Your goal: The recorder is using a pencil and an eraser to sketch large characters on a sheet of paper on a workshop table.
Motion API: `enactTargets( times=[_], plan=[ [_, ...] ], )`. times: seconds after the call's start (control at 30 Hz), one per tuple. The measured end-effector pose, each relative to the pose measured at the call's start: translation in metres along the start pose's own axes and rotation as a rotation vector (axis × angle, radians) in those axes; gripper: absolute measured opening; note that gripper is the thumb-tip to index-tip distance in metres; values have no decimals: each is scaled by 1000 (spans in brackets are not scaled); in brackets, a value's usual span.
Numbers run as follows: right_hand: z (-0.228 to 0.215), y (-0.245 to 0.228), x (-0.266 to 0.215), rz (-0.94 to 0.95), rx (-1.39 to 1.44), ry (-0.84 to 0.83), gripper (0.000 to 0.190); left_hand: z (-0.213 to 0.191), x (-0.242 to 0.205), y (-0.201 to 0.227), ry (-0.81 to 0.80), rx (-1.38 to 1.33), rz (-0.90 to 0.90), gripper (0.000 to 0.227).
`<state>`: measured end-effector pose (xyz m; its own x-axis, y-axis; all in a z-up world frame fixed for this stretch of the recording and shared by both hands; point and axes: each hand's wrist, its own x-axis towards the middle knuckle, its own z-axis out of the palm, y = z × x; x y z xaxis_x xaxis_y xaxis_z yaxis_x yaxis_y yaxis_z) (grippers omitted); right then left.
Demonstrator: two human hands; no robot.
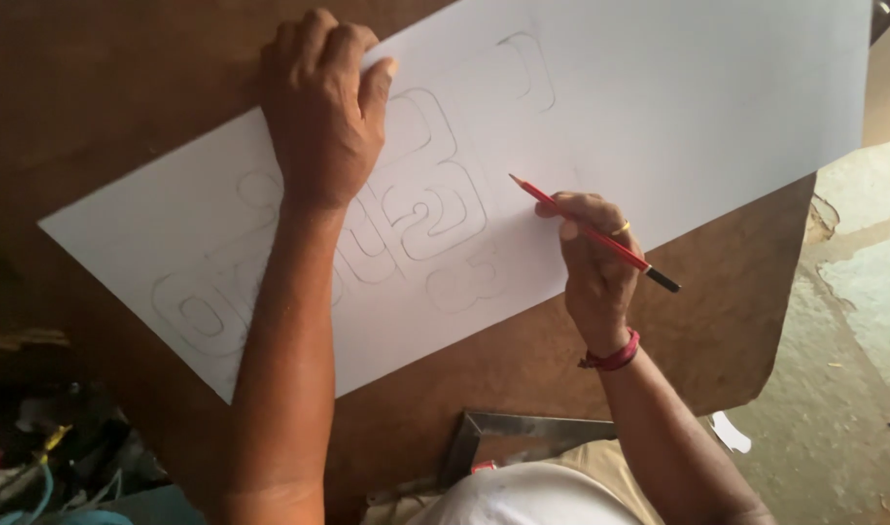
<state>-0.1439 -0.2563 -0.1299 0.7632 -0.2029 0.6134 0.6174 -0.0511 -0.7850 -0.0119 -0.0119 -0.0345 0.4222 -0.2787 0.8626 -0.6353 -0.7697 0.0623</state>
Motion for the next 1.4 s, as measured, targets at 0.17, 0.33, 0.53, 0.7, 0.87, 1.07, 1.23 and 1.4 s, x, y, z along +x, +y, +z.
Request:
enactTargets(
  times=[0.17, 0.33, 0.53, 0.7, 0.87, 1.07, 1.23, 1.4],
  plan=[
    [-1, 1, 2, -27, -45, -27, 17, 2, -3, 0, 35, -1, 26, 22],
    [-14, 2, 5, -78, 91, -20, 19, 3, 8, -6, 39, -56, 6, 24],
    [-17, -19, 11, -80, 133, 36, 18, 6, 30, -17, 74, -56, -37, 21],
    [-11, -12, 15, -79, -98, -35, 18, 12, 22, -8, 115, -9, -21, 22],
    [-4, 10, 12, -89, -64, -61, 20, 12, 10, 1, 101, 31, -70, 20],
    [-19, 17, 3, -203, -207, 29, 25, 5, 12, 3, 141, -83, -99, 19],
    [-42, 5, 10, -353, -354, 226, 33, -35, 26, 13, 202, -262, -135, 13],
    [-31, -29, 26, -108, -172, 237, 55, -64, 34, 41, 254, -286, -390, 16]
  ],
)
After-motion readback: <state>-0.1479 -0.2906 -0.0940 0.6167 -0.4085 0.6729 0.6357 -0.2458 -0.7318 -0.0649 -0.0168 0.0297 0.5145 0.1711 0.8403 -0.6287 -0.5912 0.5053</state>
